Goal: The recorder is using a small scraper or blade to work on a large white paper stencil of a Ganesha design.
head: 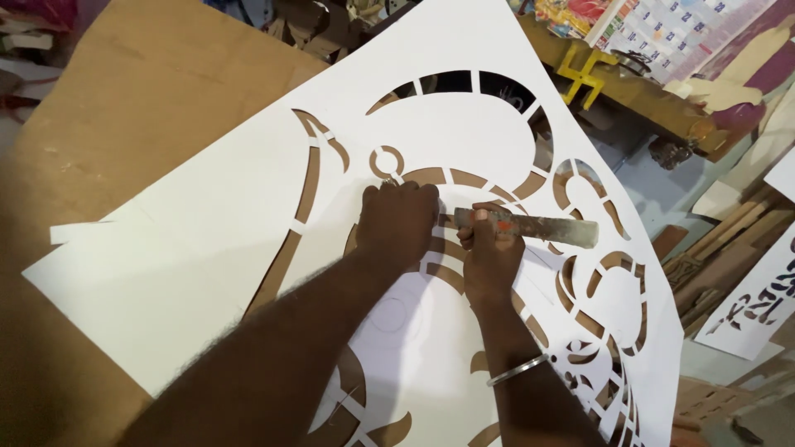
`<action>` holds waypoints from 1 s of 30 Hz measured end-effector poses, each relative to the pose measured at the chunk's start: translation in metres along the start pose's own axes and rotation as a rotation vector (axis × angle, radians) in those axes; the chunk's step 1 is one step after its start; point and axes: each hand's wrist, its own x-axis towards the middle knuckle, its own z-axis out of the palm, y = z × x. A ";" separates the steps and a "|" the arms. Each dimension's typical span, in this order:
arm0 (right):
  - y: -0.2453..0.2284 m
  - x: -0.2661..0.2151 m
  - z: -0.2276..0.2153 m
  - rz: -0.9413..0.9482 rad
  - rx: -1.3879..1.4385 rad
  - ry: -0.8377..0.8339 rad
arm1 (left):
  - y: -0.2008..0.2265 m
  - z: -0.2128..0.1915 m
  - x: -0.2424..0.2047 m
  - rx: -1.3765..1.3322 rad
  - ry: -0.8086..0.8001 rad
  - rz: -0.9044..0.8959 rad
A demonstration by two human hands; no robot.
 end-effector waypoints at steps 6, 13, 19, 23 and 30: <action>0.002 0.000 -0.003 0.028 0.112 0.022 | -0.012 -0.002 0.004 0.068 -0.033 0.212; 0.000 -0.003 -0.006 0.023 0.129 0.037 | -0.022 -0.006 -0.018 -0.024 0.352 0.714; 0.008 0.002 -0.010 -0.002 0.161 0.019 | -0.020 -0.013 -0.096 -0.180 0.063 0.802; 0.003 -0.001 -0.006 -0.014 0.156 0.001 | -0.038 -0.030 -0.182 -0.381 -0.289 1.090; -0.006 -0.008 -0.001 -0.058 0.018 -0.099 | -0.064 -0.046 -0.160 -0.089 -0.215 0.599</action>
